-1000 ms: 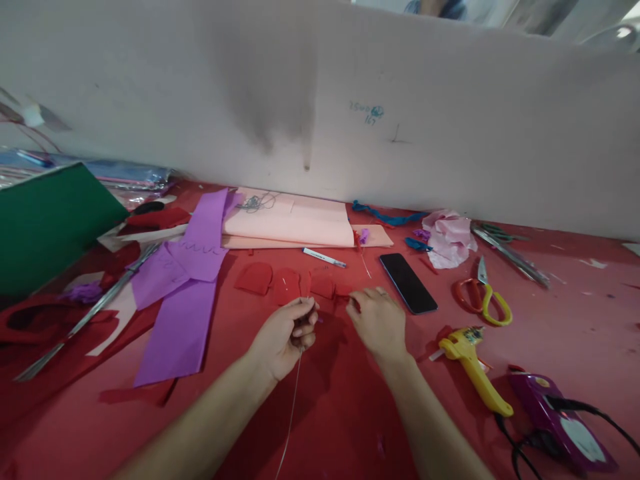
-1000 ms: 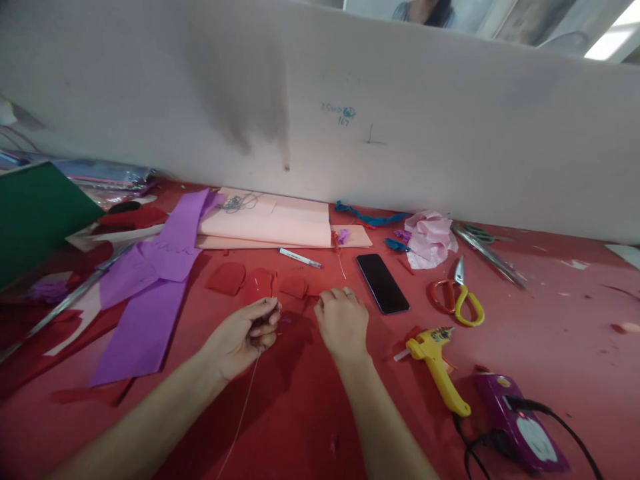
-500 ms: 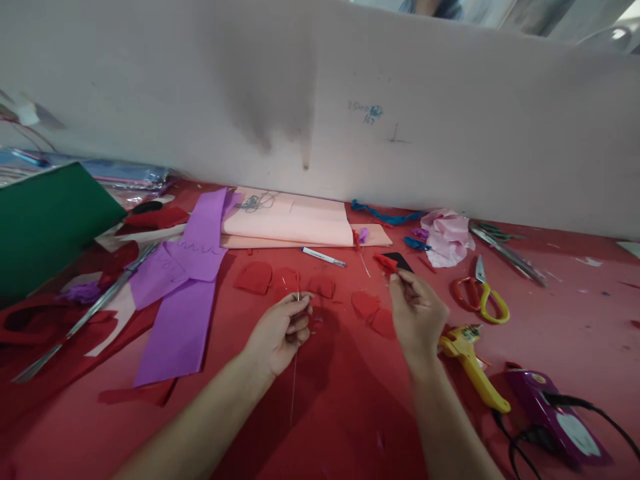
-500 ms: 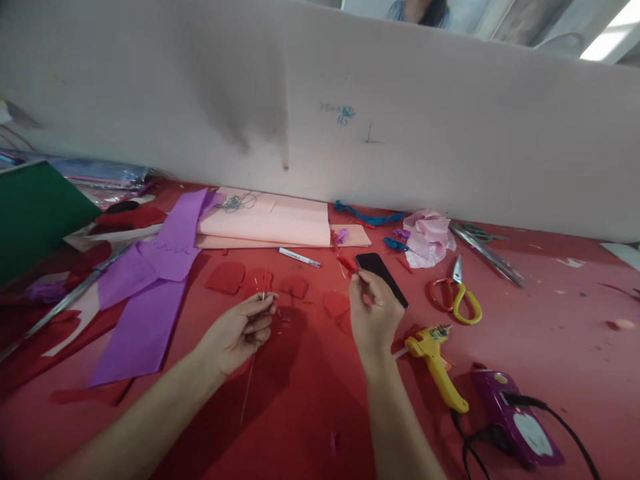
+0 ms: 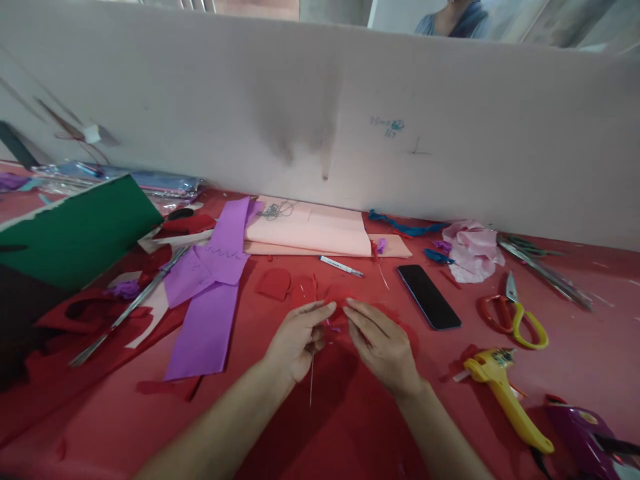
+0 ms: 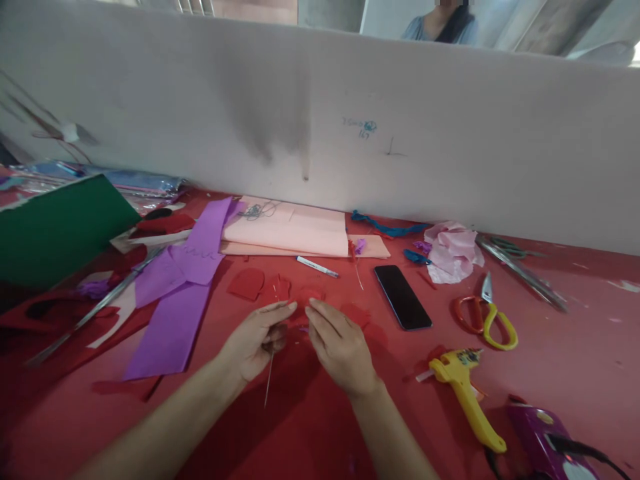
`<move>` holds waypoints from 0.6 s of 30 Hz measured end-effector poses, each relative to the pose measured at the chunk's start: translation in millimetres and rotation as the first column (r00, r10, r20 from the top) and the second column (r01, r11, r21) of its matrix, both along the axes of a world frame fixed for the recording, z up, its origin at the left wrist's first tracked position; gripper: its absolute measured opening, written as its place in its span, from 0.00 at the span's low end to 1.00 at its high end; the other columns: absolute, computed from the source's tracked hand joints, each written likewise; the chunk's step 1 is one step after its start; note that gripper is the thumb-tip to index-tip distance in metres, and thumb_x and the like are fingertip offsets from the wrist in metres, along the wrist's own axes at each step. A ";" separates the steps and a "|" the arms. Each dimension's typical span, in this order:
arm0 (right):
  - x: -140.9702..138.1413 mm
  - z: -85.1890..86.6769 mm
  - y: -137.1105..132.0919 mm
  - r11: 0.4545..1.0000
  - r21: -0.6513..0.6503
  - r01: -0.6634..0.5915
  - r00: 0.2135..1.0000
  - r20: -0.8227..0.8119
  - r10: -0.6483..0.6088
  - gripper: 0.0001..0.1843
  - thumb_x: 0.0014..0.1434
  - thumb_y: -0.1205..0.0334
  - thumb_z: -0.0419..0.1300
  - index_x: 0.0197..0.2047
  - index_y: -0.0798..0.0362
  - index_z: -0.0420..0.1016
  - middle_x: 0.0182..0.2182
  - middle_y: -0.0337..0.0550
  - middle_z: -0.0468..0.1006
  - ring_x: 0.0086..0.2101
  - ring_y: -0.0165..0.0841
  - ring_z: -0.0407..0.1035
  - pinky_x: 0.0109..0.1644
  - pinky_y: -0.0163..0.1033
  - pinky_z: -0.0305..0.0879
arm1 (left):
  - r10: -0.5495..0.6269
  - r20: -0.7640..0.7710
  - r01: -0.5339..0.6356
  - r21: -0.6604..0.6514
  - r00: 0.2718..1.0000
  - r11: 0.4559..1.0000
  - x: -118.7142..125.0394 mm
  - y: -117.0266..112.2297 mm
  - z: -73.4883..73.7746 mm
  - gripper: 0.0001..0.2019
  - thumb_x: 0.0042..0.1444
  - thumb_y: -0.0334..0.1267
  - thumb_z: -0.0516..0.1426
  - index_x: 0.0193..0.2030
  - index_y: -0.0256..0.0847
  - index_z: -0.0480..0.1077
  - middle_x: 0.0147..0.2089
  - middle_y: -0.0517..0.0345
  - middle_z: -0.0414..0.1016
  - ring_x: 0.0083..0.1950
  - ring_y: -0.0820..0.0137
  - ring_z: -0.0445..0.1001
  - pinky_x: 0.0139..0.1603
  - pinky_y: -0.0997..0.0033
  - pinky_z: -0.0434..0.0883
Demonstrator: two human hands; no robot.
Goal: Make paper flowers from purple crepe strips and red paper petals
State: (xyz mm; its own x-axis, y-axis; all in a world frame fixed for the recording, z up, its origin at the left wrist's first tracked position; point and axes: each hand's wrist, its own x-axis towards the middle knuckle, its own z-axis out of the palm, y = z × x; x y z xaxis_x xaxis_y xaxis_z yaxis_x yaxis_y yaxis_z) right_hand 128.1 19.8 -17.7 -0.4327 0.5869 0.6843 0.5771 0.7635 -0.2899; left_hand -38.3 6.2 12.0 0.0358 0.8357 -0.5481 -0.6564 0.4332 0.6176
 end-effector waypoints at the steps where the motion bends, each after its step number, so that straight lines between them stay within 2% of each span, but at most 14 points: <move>1: -0.3 -0.3 -1.0 0.999 -0.039 -0.020 1.000 -0.021 0.019 0.21 0.59 0.74 0.56 0.53 0.48 0.75 0.50 0.46 0.79 0.50 0.35 0.73 0.55 0.41 0.71 | 0.005 -0.009 -0.005 0.000 1.000 1.000 0.6 -0.1 -1.6 0.17 0.35 0.34 0.71 0.26 0.37 0.67 0.15 0.73 0.56 0.15 0.84 0.50 0.15 0.82 0.48; 3: -1.2 1.9 -2.7 0.979 -0.198 -0.048 0.989 -0.145 0.019 0.21 0.58 0.73 0.55 0.53 0.47 0.75 0.51 0.46 0.77 0.50 0.36 0.73 0.55 0.43 0.71 | 0.013 -0.022 -0.013 -0.006 1.000 1.000 0.7 0.2 -4.5 0.17 0.34 0.33 0.71 0.28 0.37 0.68 0.16 0.73 0.58 0.15 0.85 0.49 0.15 0.81 0.48; 4: -2.1 4.1 -3.3 0.947 -0.316 -0.061 0.971 -0.238 -0.017 0.21 0.58 0.72 0.55 0.53 0.47 0.74 0.51 0.46 0.77 0.49 0.37 0.73 0.53 0.44 0.71 | 0.013 -0.028 -0.013 -0.007 1.000 1.000 0.5 0.5 -5.6 0.17 0.33 0.33 0.71 0.29 0.37 0.69 0.15 0.73 0.58 0.15 0.85 0.48 0.15 0.81 0.47; 5: -3.3 6.7 -3.6 0.892 -0.445 -0.080 0.939 -0.333 -0.082 0.20 0.59 0.69 0.55 0.54 0.47 0.73 0.52 0.46 0.77 0.49 0.37 0.73 0.51 0.44 0.73 | 0.007 -0.030 -0.008 -0.006 1.000 1.000 0.2 0.7 -6.5 0.17 0.33 0.34 0.71 0.29 0.37 0.69 0.15 0.73 0.57 0.15 0.84 0.48 0.15 0.81 0.46; 7: -6.3 11.9 -3.2 0.728 -0.665 -0.166 0.851 -0.470 -0.235 0.18 0.61 0.61 0.56 0.55 0.47 0.71 0.51 0.47 0.77 0.48 0.39 0.73 0.46 0.43 0.75 | -0.012 -0.028 0.012 0.002 1.000 1.000 0.3 0.7 -7.5 0.17 0.33 0.34 0.71 0.28 0.37 0.69 0.13 0.74 0.54 0.15 0.84 0.46 0.15 0.80 0.45; 9: -8.9 15.6 -1.6 0.564 -0.779 -0.272 0.796 -0.512 -0.323 0.17 0.59 0.55 0.59 0.51 0.48 0.74 0.48 0.47 0.78 0.45 0.39 0.74 0.41 0.41 0.75 | -0.034 -0.027 0.035 0.011 0.999 0.999 1.3 0.3 -8.1 0.17 0.33 0.35 0.71 0.27 0.37 0.68 0.13 0.74 0.52 0.15 0.84 0.46 0.16 0.80 0.44; 10: -9.6 16.7 -0.4 0.507 -0.805 -0.307 0.789 -0.514 -0.338 0.16 0.58 0.53 0.61 0.48 0.50 0.75 0.44 0.46 0.79 0.42 0.38 0.74 0.40 0.39 0.74 | -0.046 -0.028 0.046 0.017 0.999 0.999 2.1 0.0 -8.3 0.17 0.33 0.35 0.71 0.26 0.37 0.68 0.13 0.74 0.52 0.15 0.84 0.46 0.16 0.79 0.44; 11: -9.9 17.2 0.7 0.473 -0.819 -0.325 0.787 -0.512 -0.345 0.14 0.56 0.53 0.62 0.44 0.51 0.77 0.40 0.45 0.80 0.38 0.36 0.74 0.38 0.38 0.73 | -0.059 -0.029 0.060 0.021 0.998 0.998 2.9 -0.4 -8.5 0.17 0.33 0.35 0.71 0.26 0.37 0.68 0.13 0.74 0.52 0.15 0.84 0.46 0.16 0.79 0.44; 12: -9.6 17.2 1.8 0.457 -0.827 -0.326 0.789 -0.505 -0.350 0.13 0.55 0.54 0.64 0.41 0.52 0.77 0.36 0.44 0.80 0.34 0.34 0.73 0.37 0.37 0.72 | -0.070 -0.031 0.071 0.026 0.997 0.997 3.6 -0.7 -8.8 0.17 0.33 0.36 0.71 0.25 0.37 0.68 0.13 0.74 0.52 0.15 0.84 0.45 0.16 0.79 0.44; 14: -8.1 16.3 3.5 0.459 -0.834 -0.305 0.790 -0.491 -0.367 0.12 0.54 0.54 0.65 0.38 0.53 0.77 0.32 0.42 0.79 0.30 0.31 0.71 0.35 0.35 0.69 | -0.097 -0.024 0.098 0.039 0.995 0.994 4.5 -1.1 -9.3 0.17 0.33 0.37 0.72 0.25 0.37 0.68 0.13 0.74 0.51 0.15 0.84 0.44 0.16 0.78 0.43; 18: -5.2 13.6 5.1 0.488 -0.829 -0.272 0.787 -0.484 -0.383 0.13 0.52 0.54 0.65 0.38 0.53 0.76 0.33 0.43 0.79 0.32 0.32 0.71 0.35 0.35 0.68 | -0.113 0.008 0.113 0.061 0.994 0.992 4.2 -1.2 -10.2 0.19 0.33 0.39 0.72 0.24 0.37 0.66 0.14 0.74 0.50 0.16 0.84 0.43 0.17 0.79 0.43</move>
State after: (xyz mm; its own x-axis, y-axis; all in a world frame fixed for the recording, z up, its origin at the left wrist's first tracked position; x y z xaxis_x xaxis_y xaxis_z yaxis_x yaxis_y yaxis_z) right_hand 122.9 24.9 -4.1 -0.1212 0.9889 -0.0861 0.0853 -0.0760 -0.9934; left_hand -34.1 5.0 1.9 0.1377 0.8576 -0.4955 -0.6126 0.4668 0.6378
